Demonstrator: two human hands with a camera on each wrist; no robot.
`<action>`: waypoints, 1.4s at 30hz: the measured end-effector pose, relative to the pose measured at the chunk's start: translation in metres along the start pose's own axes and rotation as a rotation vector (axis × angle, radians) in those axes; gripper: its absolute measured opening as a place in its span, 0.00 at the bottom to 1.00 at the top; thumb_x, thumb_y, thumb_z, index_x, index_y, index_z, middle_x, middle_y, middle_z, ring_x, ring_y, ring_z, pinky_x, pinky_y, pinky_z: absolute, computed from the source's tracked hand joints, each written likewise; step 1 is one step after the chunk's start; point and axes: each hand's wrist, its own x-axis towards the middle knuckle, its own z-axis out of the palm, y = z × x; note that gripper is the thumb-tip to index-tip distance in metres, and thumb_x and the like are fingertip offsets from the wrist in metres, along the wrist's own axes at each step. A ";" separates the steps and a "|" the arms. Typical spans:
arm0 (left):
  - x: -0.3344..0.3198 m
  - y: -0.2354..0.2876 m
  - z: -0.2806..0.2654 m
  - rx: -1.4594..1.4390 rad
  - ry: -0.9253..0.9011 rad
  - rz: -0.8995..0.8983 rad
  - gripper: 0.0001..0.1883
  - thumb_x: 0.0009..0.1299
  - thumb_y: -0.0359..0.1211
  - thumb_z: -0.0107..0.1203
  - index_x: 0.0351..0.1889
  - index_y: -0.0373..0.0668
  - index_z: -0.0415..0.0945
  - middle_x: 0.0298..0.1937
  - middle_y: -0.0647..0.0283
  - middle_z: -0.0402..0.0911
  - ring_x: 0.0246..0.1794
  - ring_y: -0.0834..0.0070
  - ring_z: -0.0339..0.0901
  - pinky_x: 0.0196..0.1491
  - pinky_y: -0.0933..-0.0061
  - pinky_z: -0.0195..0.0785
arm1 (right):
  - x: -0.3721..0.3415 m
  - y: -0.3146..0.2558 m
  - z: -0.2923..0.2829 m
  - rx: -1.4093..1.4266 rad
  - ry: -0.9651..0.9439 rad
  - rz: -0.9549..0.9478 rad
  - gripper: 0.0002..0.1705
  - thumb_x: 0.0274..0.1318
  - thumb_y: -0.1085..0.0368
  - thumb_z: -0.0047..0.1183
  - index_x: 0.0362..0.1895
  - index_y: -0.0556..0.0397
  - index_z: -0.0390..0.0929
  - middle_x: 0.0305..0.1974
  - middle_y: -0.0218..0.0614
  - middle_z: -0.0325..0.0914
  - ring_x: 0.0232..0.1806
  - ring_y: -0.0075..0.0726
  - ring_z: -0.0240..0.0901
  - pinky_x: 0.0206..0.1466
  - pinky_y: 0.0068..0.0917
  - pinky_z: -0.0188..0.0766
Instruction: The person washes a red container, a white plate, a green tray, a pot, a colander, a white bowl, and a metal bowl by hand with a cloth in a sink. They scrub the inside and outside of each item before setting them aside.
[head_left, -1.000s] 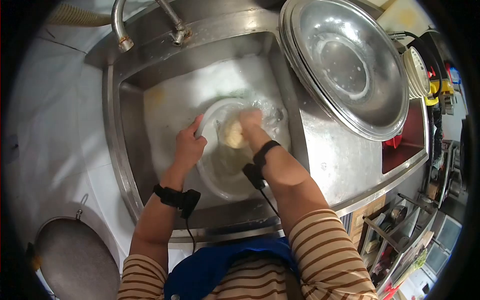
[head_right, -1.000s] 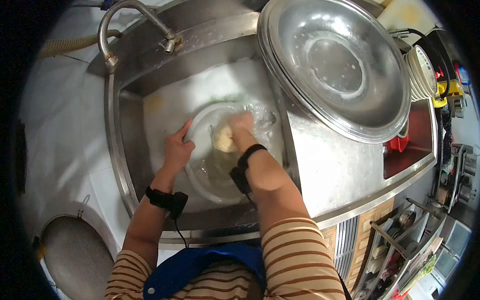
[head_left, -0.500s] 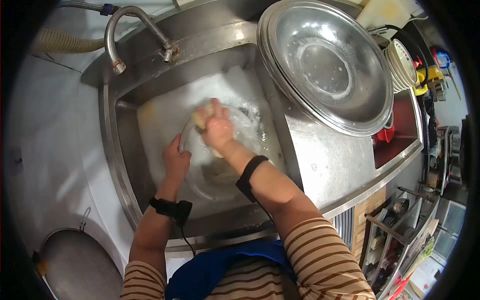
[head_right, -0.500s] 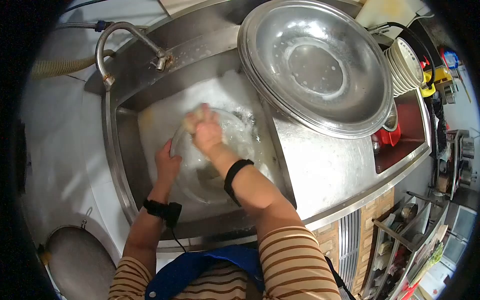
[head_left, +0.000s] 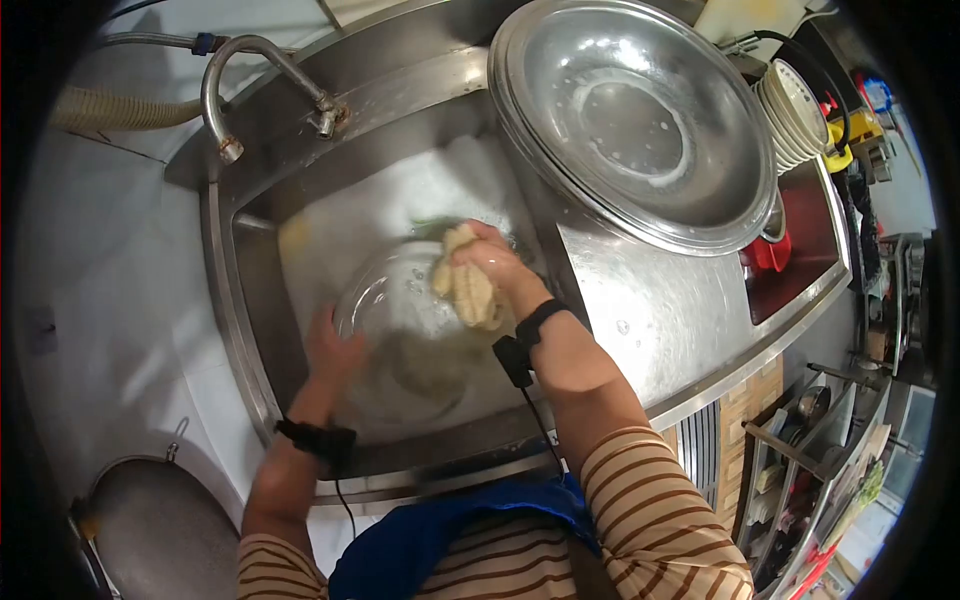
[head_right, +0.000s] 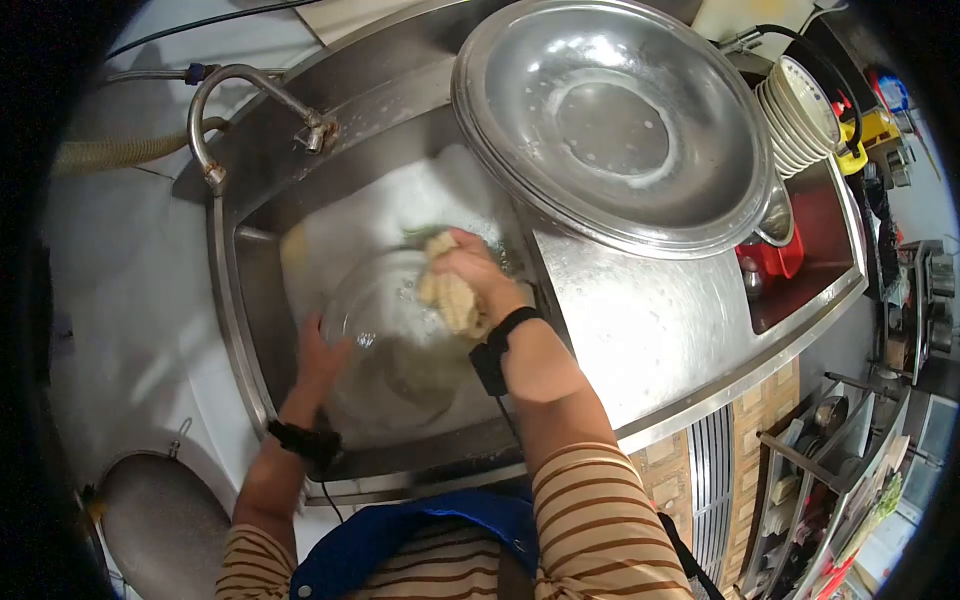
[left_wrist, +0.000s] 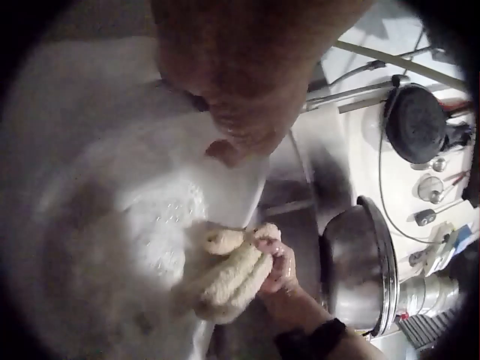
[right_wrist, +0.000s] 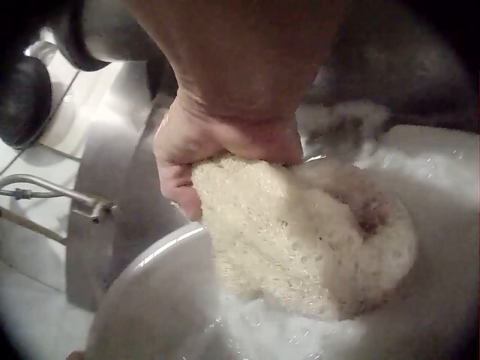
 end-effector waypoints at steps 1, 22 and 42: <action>0.024 0.019 -0.014 0.038 -0.140 0.054 0.23 0.49 0.30 0.55 0.45 0.35 0.69 0.38 0.45 0.75 0.39 0.56 0.74 0.41 0.61 0.67 | -0.002 -0.005 0.022 -0.077 0.056 -0.022 0.28 0.28 0.67 0.59 0.44 0.52 0.74 0.36 0.35 0.74 0.40 0.36 0.72 0.43 0.31 0.69; 0.020 0.031 -0.038 -0.025 -0.016 0.043 0.08 0.46 0.26 0.53 0.24 0.36 0.68 0.20 0.52 0.69 0.19 0.65 0.68 0.27 0.68 0.63 | -0.025 -0.054 0.097 -1.000 0.002 -0.183 0.16 0.23 0.63 0.59 0.27 0.53 0.78 0.25 0.42 0.77 0.32 0.44 0.75 0.38 0.32 0.71; 0.055 0.050 -0.030 -0.073 -0.135 0.046 0.15 0.51 0.23 0.54 0.37 0.34 0.68 0.35 0.48 0.77 0.41 0.57 0.76 0.41 0.71 0.66 | 0.011 -0.049 0.081 -1.415 0.061 -0.469 0.17 0.30 0.57 0.56 0.30 0.51 0.79 0.30 0.45 0.77 0.34 0.47 0.75 0.40 0.38 0.72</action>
